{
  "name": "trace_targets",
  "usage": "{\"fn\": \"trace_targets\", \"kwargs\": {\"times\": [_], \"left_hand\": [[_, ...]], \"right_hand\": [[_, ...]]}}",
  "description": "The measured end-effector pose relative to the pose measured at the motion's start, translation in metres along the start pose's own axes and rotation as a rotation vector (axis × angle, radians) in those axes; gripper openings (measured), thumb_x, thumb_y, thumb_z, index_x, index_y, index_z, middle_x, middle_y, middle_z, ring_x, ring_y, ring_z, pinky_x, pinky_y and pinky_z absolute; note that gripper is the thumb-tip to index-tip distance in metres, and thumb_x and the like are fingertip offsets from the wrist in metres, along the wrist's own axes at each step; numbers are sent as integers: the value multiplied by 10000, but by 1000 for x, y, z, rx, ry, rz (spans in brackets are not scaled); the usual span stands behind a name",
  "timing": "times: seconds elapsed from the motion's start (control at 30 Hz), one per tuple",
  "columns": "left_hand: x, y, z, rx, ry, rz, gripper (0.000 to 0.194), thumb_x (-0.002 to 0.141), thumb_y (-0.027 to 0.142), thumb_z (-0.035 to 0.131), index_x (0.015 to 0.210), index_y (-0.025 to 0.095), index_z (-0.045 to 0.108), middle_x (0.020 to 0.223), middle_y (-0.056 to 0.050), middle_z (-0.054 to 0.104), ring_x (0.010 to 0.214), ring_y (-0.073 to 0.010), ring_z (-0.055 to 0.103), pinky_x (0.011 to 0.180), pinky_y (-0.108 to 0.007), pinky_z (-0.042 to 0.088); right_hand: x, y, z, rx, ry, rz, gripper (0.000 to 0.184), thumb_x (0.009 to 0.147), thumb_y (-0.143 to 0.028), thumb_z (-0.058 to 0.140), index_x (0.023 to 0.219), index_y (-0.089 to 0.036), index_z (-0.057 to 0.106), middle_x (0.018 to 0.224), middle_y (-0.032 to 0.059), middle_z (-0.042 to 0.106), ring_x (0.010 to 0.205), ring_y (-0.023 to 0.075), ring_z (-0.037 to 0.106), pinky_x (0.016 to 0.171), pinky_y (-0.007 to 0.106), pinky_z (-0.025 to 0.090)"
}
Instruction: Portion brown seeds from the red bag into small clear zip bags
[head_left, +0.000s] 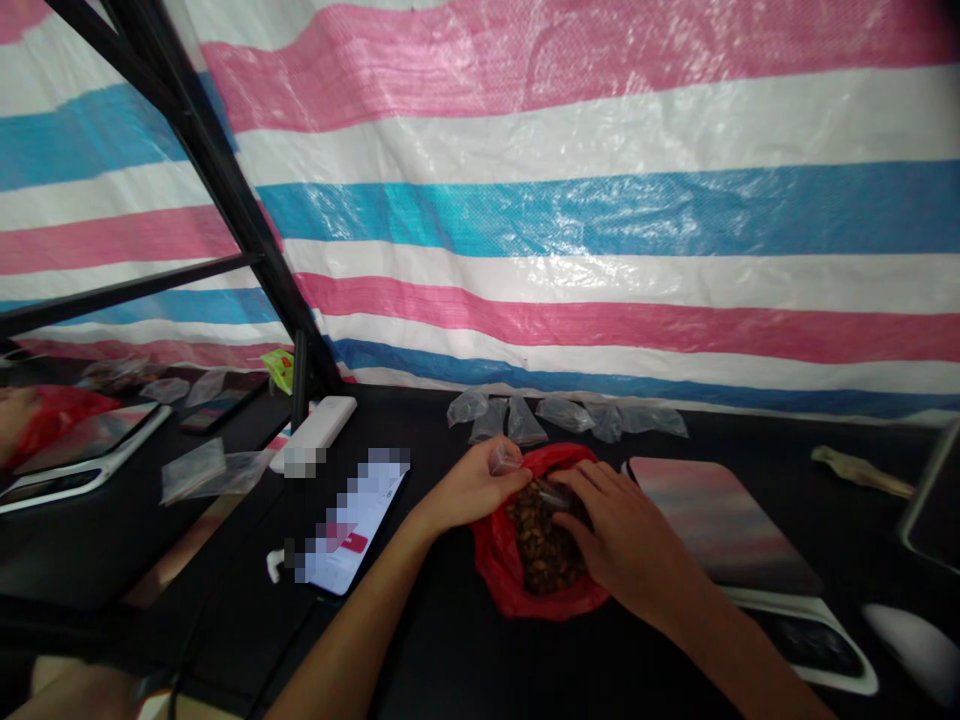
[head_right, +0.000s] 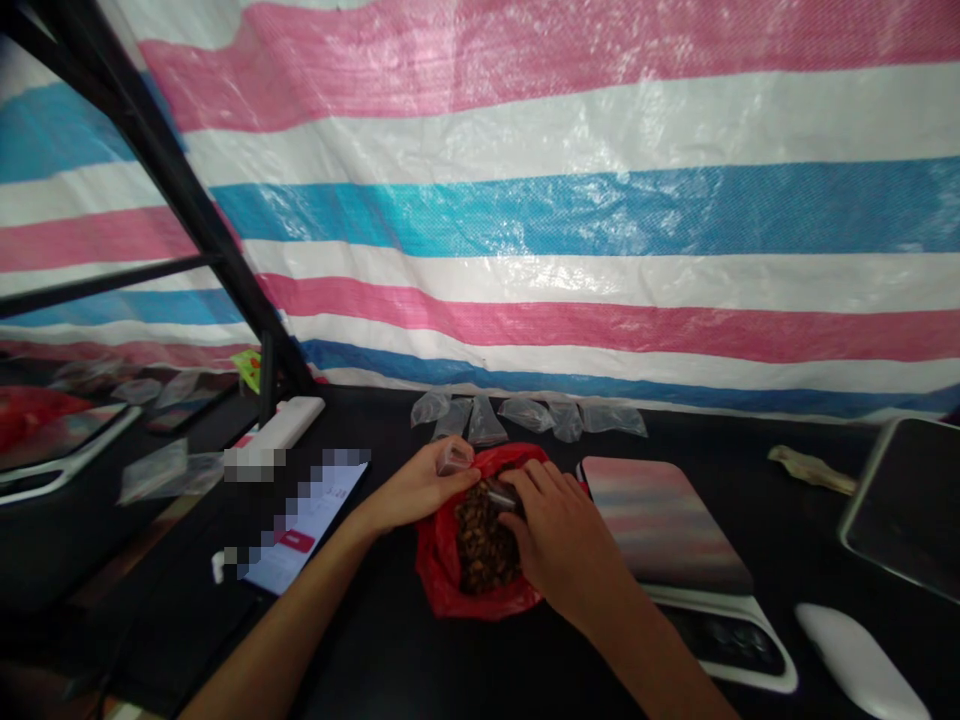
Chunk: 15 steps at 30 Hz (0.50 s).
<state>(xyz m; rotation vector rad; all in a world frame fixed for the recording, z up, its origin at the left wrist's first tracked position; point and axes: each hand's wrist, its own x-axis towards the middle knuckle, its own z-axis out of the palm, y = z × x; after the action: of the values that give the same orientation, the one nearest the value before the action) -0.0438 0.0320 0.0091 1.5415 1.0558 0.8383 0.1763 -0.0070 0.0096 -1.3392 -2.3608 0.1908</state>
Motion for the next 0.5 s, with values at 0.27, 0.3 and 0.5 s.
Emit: {"fn": "trace_targets", "kwargs": {"times": [0.27, 0.3, 0.5], "left_hand": [[3, 1, 1, 104, 173, 157, 197, 930, 361, 642, 962, 173, 592, 859, 8, 597, 768, -135, 558, 733, -259, 459], [4, 2, 0, 144, 220, 186, 182, 930, 346, 642, 974, 175, 599, 873, 5, 603, 782, -139, 566, 741, -259, 465], [2, 3, 1, 349, 279, 251, 145, 948, 282, 613, 1070, 208, 636, 919, -4, 677, 809, -157, 624, 753, -268, 480]], "right_hand": [[2, -4, 0, 116, 24, 155, 284, 907, -109, 562, 1150, -232, 645, 1087, 77, 719, 1030, 276, 653, 889, 457, 469], [3, -3, -1, 133, 20, 179, 275, 915, -119, 552, 1147, -233, 646, 1061, 72, 721, 1007, 273, 658, 881, 457, 473], [7, 1, -8, 235, 165, 206, 303, 943, -194, 537, 1231, -251, 612, 1181, 70, 716, 1109, 273, 657, 977, 467, 496]]}}
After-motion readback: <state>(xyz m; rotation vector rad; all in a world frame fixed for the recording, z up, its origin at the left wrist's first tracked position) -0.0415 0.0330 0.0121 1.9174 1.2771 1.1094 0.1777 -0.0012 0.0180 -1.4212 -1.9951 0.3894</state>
